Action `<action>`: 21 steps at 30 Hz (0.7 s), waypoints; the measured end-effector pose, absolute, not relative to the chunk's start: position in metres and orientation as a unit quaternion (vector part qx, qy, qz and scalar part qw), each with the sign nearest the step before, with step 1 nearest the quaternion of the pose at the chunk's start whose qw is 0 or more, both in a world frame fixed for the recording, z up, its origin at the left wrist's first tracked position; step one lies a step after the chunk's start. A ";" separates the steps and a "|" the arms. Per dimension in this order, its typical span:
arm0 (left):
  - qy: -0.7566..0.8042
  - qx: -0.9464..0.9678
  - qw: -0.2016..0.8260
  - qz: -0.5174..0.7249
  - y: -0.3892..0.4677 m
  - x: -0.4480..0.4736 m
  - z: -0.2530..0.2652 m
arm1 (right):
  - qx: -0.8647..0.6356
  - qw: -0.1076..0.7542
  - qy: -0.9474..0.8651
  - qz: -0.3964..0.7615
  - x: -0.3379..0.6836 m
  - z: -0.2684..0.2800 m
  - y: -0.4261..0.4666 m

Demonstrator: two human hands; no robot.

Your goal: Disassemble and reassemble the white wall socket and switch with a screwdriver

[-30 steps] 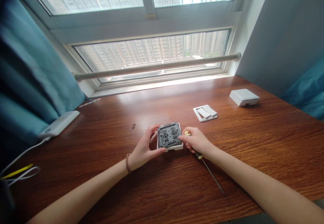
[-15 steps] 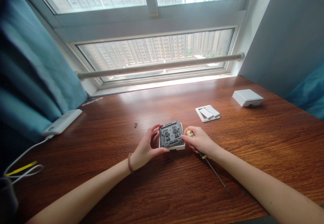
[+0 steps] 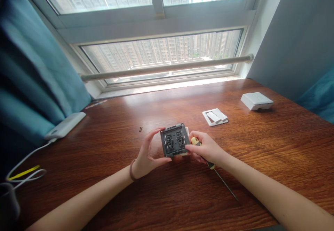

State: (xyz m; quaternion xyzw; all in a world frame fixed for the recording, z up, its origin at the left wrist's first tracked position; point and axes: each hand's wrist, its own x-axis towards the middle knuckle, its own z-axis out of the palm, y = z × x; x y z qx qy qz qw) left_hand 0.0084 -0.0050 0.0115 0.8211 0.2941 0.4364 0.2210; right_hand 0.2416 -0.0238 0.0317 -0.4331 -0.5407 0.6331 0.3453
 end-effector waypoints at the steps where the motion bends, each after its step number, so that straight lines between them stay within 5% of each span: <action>1: 0.290 0.824 0.211 0.439 -0.005 0.009 0.011 | -0.429 0.348 -0.532 0.642 0.241 0.031 -0.024; 6: 0.348 0.823 0.087 0.441 -0.011 0.009 0.008 | -0.409 0.440 -0.450 0.661 0.246 0.031 -0.019; 11: 0.320 0.907 -0.065 0.265 -0.024 0.017 0.016 | -0.387 0.547 -0.344 0.657 0.262 0.036 -0.002; 21: 0.403 0.910 -0.032 0.095 -0.037 0.074 0.031 | -0.385 0.554 -0.325 0.663 0.271 0.032 0.008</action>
